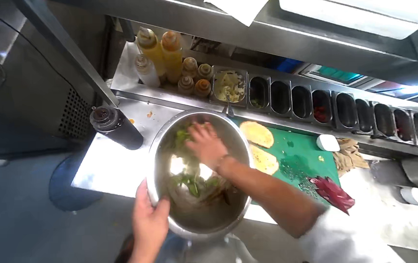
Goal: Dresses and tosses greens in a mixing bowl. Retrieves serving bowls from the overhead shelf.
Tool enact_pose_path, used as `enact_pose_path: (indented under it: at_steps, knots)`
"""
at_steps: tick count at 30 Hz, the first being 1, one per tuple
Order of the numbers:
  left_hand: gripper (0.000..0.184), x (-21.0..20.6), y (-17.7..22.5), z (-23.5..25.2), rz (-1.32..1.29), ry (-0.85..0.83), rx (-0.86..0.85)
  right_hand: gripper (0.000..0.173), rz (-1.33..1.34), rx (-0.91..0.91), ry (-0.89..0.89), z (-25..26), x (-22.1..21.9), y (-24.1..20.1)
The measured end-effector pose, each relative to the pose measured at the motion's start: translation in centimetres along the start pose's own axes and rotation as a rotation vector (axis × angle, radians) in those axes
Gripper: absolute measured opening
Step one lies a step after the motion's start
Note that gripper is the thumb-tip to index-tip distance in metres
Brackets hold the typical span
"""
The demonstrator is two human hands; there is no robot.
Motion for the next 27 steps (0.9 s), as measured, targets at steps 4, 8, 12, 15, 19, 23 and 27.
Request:
enact_pose_path:
  at_steps: [4, 8, 12, 15, 19, 23, 27]
  knots:
    - [0.062, 0.4, -1.1, 0.5, -0.083, 0.132, 0.022, 0.081, 0.103, -0.104, -0.569, -7.8, -5.0, -4.1]
    - [0.066, -1.1, -0.1, -0.3, -0.092, 0.045, 0.036, 0.050, 0.236, 0.108, -0.166, -1.0, -0.9, -5.3]
    - [0.062, -0.2, 0.4, 0.3, -0.098, 0.077, -0.003, 0.078, 0.020, -0.107, -0.513, -5.3, -3.7, -1.9]
    - [0.062, -1.0, 0.1, 0.3, -0.094, 0.072, 0.010, 0.061, 0.262, 0.089, -0.443, -4.9, -2.3, -7.7]
    - [0.063, -1.0, 1.0, 0.2, -0.063, 0.056, -0.001, 0.052, 0.174, -0.165, -0.269, -1.7, -1.9, -0.6]
    - [0.062, -1.0, -0.2, 0.5, -0.100, 0.092, 0.023, 0.060, 0.235, 0.114, -0.604, -6.7, -3.6, -7.1]
    - [0.065, -1.5, 0.2, 0.8, -0.097, 0.024, 0.045, 0.051, 0.207, -0.055, -0.165, -0.4, -0.8, -1.6]
Point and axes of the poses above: each hand's wrist, its own z-axis towards the middle knuckle, its own x-axis out of the back of the hand, y = z × x, the point moved 9 cm from there along z, towards the middle knuckle
